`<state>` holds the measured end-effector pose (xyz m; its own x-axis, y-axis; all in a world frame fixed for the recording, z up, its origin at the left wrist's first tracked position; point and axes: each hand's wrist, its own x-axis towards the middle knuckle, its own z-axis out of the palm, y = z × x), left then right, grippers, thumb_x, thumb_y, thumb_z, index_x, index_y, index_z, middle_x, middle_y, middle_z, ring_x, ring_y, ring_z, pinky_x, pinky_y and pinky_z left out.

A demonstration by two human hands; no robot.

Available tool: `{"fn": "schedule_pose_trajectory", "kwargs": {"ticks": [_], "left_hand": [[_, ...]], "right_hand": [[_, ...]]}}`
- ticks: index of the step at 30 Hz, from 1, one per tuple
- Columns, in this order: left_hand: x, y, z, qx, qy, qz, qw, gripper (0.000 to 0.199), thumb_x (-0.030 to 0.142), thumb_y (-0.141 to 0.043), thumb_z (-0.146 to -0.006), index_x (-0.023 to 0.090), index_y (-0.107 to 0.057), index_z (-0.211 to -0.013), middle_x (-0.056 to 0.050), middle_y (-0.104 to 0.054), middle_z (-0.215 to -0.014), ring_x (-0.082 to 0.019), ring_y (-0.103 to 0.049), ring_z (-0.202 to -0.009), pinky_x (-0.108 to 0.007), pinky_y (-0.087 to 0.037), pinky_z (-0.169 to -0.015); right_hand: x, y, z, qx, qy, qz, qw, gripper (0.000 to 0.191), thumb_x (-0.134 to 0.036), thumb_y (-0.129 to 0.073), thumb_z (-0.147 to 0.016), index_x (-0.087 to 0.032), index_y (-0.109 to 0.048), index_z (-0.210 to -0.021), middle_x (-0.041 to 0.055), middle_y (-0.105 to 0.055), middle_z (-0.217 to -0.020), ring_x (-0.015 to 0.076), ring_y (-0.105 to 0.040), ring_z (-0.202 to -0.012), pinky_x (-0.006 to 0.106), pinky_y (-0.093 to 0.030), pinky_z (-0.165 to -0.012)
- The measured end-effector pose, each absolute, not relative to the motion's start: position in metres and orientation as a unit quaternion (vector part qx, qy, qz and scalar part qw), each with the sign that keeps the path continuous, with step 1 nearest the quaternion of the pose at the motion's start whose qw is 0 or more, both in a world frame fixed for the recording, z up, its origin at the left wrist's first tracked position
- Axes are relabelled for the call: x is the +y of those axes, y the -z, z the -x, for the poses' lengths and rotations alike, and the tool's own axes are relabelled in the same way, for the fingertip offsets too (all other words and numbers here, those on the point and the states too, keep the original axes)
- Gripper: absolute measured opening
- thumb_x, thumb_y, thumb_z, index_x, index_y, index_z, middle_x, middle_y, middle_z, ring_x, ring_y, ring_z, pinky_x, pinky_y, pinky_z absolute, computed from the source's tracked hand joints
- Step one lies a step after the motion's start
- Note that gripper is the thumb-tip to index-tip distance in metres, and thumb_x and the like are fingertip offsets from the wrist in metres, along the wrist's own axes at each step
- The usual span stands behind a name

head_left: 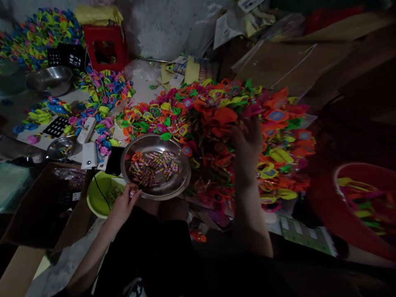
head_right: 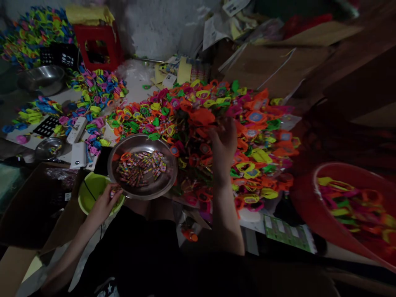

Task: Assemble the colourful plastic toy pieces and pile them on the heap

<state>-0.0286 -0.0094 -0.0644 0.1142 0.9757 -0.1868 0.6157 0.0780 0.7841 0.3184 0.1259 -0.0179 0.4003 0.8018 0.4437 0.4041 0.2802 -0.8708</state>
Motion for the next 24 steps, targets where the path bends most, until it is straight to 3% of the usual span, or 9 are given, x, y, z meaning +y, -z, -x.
{"fn": "schedule_pose_trajectory", "kwargs": {"ticks": [2,5,7,11,16,19,24], "left_hand": [[-0.010,0.066,0.030,0.635,-0.218,-0.631,0.389,0.028,0.042,-0.040,-0.089,0.020,-0.050,-0.105,-0.006,-0.070,-0.086,-0.022,-0.068,-0.078,-0.031,-0.050,-0.072],[-0.010,0.068,0.031,0.632,-0.202,-0.636,0.394,0.028,0.041,-0.040,-0.090,0.021,-0.054,-0.104,-0.006,-0.071,-0.086,-0.023,-0.068,-0.081,-0.032,-0.050,-0.075],[-0.011,0.069,0.031,0.624,-0.207,-0.642,0.396,0.029,0.040,-0.041,-0.090,0.021,-0.056,-0.106,-0.006,-0.072,-0.091,-0.023,-0.068,-0.086,-0.032,-0.050,-0.079],[-0.014,0.071,0.031,0.611,-0.229,-0.648,0.393,0.027,0.037,-0.043,-0.090,0.022,-0.059,-0.105,-0.006,-0.071,-0.103,-0.021,-0.066,-0.095,-0.030,-0.048,-0.086],[-0.019,0.075,0.035,0.608,-0.219,-0.650,0.398,0.027,0.038,-0.043,-0.090,0.023,-0.060,-0.105,-0.005,-0.070,-0.106,-0.021,-0.065,-0.099,-0.032,-0.047,-0.090],[-0.018,0.076,0.038,0.615,-0.227,-0.643,0.395,0.028,0.039,-0.043,-0.090,0.022,-0.059,-0.106,-0.005,-0.070,-0.105,-0.021,-0.065,-0.096,-0.032,-0.047,-0.088],[-0.009,0.068,0.036,0.624,-0.264,-0.618,0.399,0.030,0.041,-0.043,-0.090,0.021,-0.055,-0.109,-0.006,-0.070,-0.097,-0.021,-0.066,-0.089,-0.031,-0.049,-0.082]], "right_hand": [[0.131,0.042,-0.301,-0.523,-0.120,0.582,0.611,0.047,-0.036,-0.057,-0.081,-0.018,-0.049,-0.124,0.0132,-0.057,-0.119,0.0176,-0.060,-0.094,0.034,-0.048,-0.083],[0.133,0.082,-0.248,-0.670,-0.207,0.554,0.448,0.027,-0.032,-0.051,-0.085,-0.016,-0.059,-0.105,0.0101,-0.063,-0.099,0.0189,-0.062,-0.086,0.035,-0.050,-0.078],[0.136,0.104,-0.205,-0.764,-0.252,0.488,0.338,0.020,-0.025,-0.051,-0.085,-0.017,-0.063,-0.099,0.0092,-0.064,-0.101,0.0196,-0.060,-0.096,0.035,-0.047,-0.088],[0.154,0.136,-0.137,-0.816,-0.290,0.428,0.258,0.024,-0.007,-0.054,-0.078,-0.019,-0.066,-0.095,0.0082,-0.064,-0.108,0.0198,-0.056,-0.106,0.036,-0.039,-0.100],[0.173,0.153,-0.110,-0.812,-0.322,0.420,0.247,0.018,-0.006,-0.054,-0.078,-0.017,-0.066,-0.087,0.0089,-0.066,-0.100,0.0197,-0.057,-0.100,0.035,-0.039,-0.097],[0.166,0.147,-0.116,-0.792,-0.345,0.425,0.269,0.014,-0.018,-0.054,-0.083,-0.013,-0.064,-0.091,0.0099,-0.066,-0.100,0.0191,-0.059,-0.094,0.032,-0.044,-0.089],[0.130,0.112,-0.138,-0.756,-0.416,0.402,0.307,0.027,-0.037,-0.052,-0.086,-0.013,-0.062,-0.095,0.0050,-0.067,-0.094,0.0161,-0.061,-0.087,0.027,-0.047,-0.081]]}}
